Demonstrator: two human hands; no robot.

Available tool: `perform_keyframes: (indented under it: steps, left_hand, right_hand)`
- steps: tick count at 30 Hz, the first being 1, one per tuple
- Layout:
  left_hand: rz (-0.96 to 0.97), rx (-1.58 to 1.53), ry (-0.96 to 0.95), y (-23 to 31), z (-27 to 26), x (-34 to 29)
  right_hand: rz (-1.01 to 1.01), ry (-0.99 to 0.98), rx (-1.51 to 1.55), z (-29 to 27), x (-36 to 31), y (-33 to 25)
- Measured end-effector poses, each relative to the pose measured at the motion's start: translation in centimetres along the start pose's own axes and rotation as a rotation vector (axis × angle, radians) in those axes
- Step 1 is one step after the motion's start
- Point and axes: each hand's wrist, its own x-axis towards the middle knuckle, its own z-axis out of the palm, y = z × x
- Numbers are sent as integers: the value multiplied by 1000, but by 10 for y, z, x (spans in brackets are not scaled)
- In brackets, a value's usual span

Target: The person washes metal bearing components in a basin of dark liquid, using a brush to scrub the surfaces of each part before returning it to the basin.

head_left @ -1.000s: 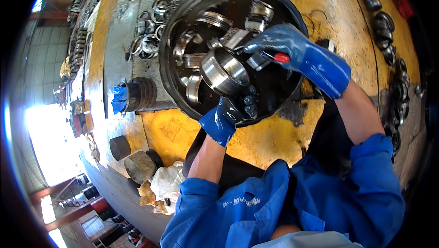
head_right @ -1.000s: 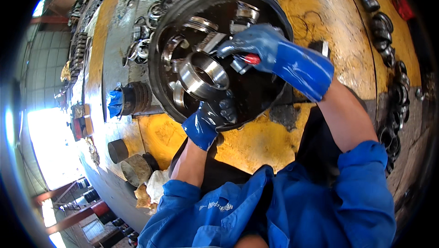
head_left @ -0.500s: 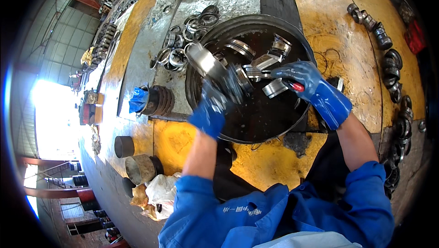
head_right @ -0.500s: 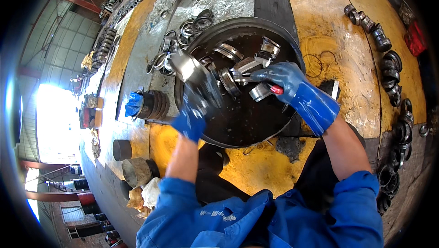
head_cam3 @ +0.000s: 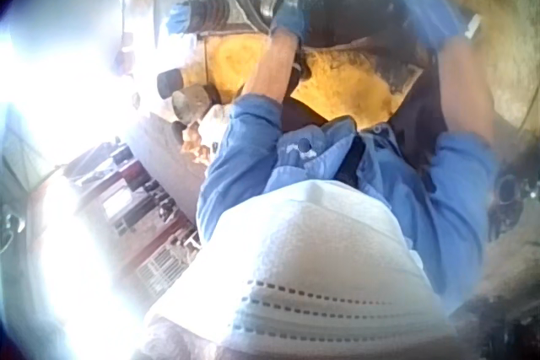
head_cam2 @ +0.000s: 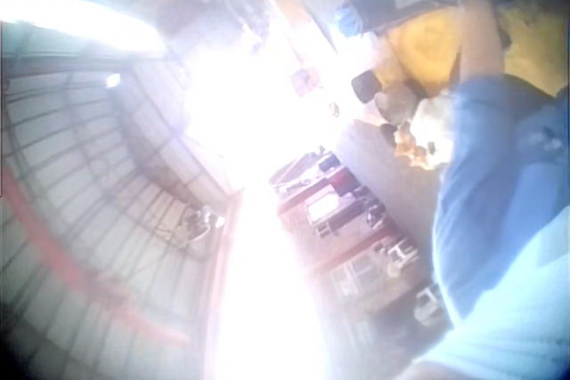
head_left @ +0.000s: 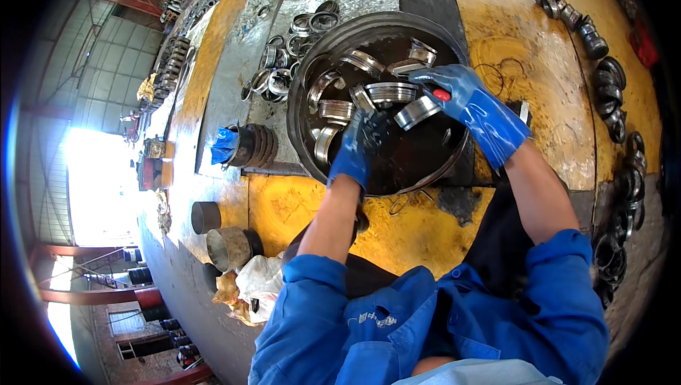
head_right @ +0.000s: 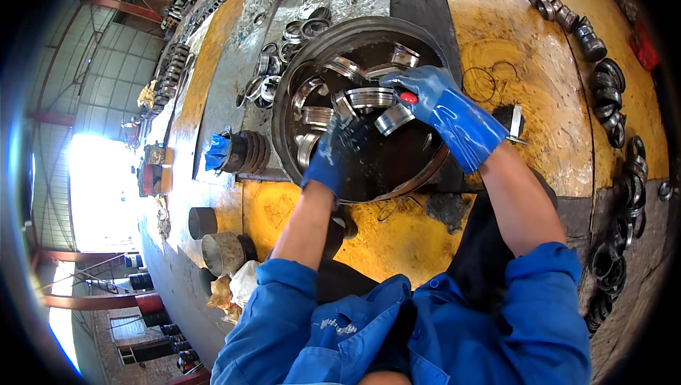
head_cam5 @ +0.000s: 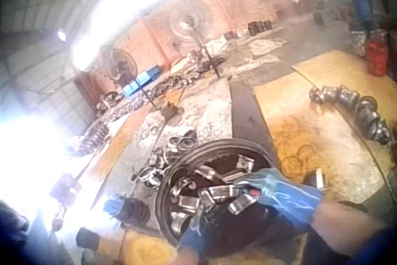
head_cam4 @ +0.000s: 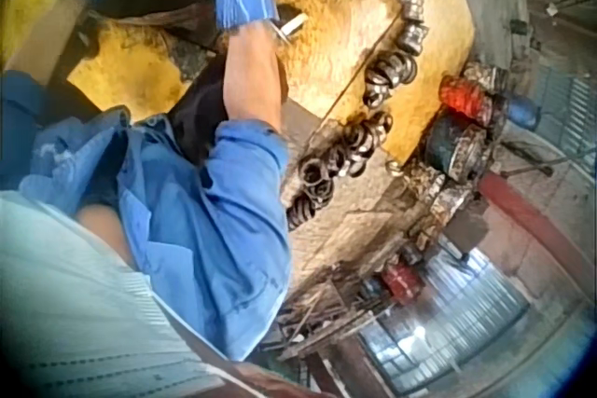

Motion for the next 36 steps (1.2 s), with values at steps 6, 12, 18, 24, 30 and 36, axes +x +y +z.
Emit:
perform_keyframes:
  steps: [6,12,18,24,30,36]
  left_hand:
    - [-788,-2393,292,78,25,12]
    - [-665,-2031,208,81,26,-4]
    - [-911,-1546,121,69,39,17]
    - [-695,-1738,-14,95,30,33]
    - [-492,-1424,-72,121,-18,36]
    - [-362,-809,-256,109,11,60]
  right_hand:
    - [272,26,70,-16,-15,3]
    - [545,42,328,-16,-5,7]
    - [756,9,360,-26,4,-2]
    - [798,38,401,-39,-3,-2]
    - [697,51,314,-38,0,-2]
    - [712,9,341,-36,-1,-2]
